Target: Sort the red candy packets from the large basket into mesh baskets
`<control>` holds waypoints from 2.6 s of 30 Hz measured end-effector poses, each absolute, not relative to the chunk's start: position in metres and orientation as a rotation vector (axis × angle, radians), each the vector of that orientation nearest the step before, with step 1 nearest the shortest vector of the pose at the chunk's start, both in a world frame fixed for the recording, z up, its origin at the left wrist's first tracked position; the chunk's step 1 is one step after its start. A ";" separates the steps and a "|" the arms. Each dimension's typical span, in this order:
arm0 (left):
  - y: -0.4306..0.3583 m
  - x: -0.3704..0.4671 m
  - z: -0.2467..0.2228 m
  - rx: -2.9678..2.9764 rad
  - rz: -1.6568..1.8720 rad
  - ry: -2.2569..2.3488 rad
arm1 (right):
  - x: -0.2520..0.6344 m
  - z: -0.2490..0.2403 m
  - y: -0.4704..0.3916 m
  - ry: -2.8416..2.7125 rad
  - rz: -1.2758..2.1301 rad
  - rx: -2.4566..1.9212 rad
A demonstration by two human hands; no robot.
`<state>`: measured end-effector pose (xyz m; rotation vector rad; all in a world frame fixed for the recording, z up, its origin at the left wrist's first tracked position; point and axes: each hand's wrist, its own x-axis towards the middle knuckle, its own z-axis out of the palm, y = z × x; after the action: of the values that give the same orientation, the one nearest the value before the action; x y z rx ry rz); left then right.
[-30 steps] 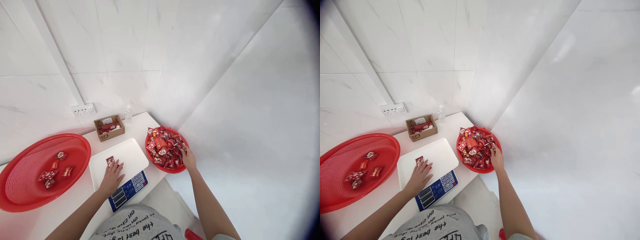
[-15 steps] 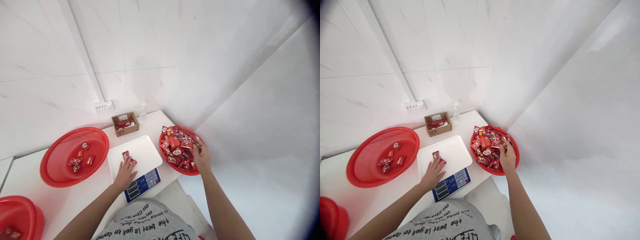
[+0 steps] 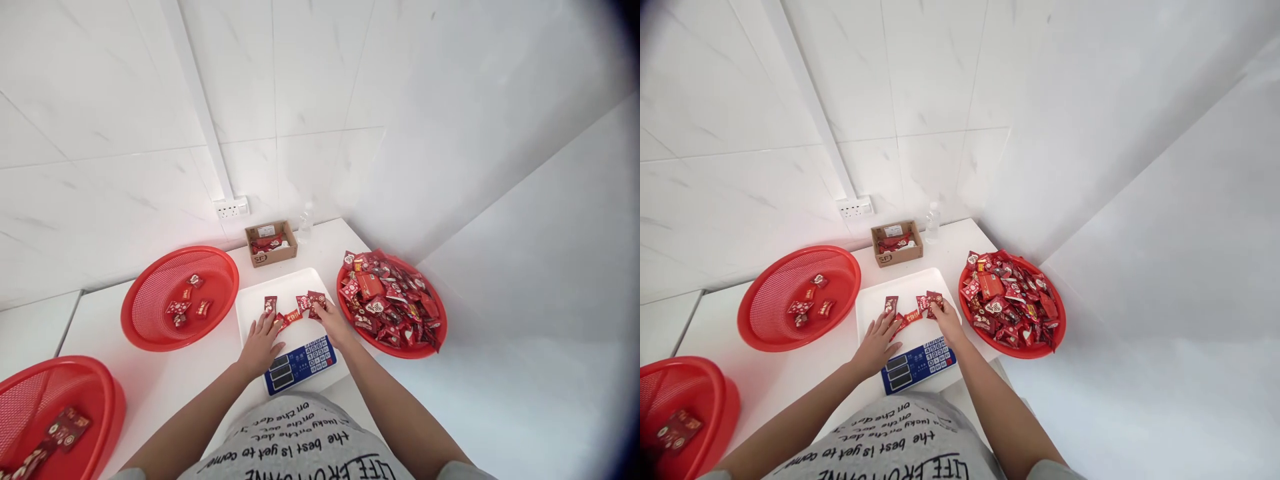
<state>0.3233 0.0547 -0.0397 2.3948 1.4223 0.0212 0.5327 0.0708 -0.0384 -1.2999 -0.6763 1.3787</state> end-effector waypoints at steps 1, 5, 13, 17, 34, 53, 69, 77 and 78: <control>0.054 0.323 -0.039 2.392 0.019 1.423 | 0.533 -0.040 0.071 -0.654 1.377 -1.301; 0.054 0.326 -0.043 2.406 0.043 1.400 | 0.542 -0.040 0.069 -0.501 1.392 -1.303; 0.058 0.335 -0.052 2.422 0.050 1.345 | 0.545 -0.033 0.078 -0.417 1.462 -1.294; 0.056 0.333 -0.053 2.461 0.092 1.252 | 0.530 -0.033 0.091 -0.562 1.518 -1.305; 0.084 0.327 -0.059 2.355 0.220 1.472 | 0.529 -0.039 0.055 -1.611 0.936 -1.757; 0.080 0.329 -0.053 2.267 0.273 1.578 | 0.523 -0.043 0.053 -2.131 0.699 -1.666; 0.068 0.324 -0.067 2.243 0.537 1.605 | 0.538 -0.039 0.044 -2.124 0.610 -1.814; 0.081 0.332 -0.051 2.306 0.457 1.586 | 0.546 -0.041 0.040 -2.084 0.667 -1.833; 0.082 0.332 -0.049 2.306 0.432 1.601 | 0.547 -0.042 0.040 -2.082 0.674 -1.822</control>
<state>0.3323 0.0817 -0.0488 2.3064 1.6006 0.4319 0.5466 0.0399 -0.0418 -1.8223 -2.0819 0.6743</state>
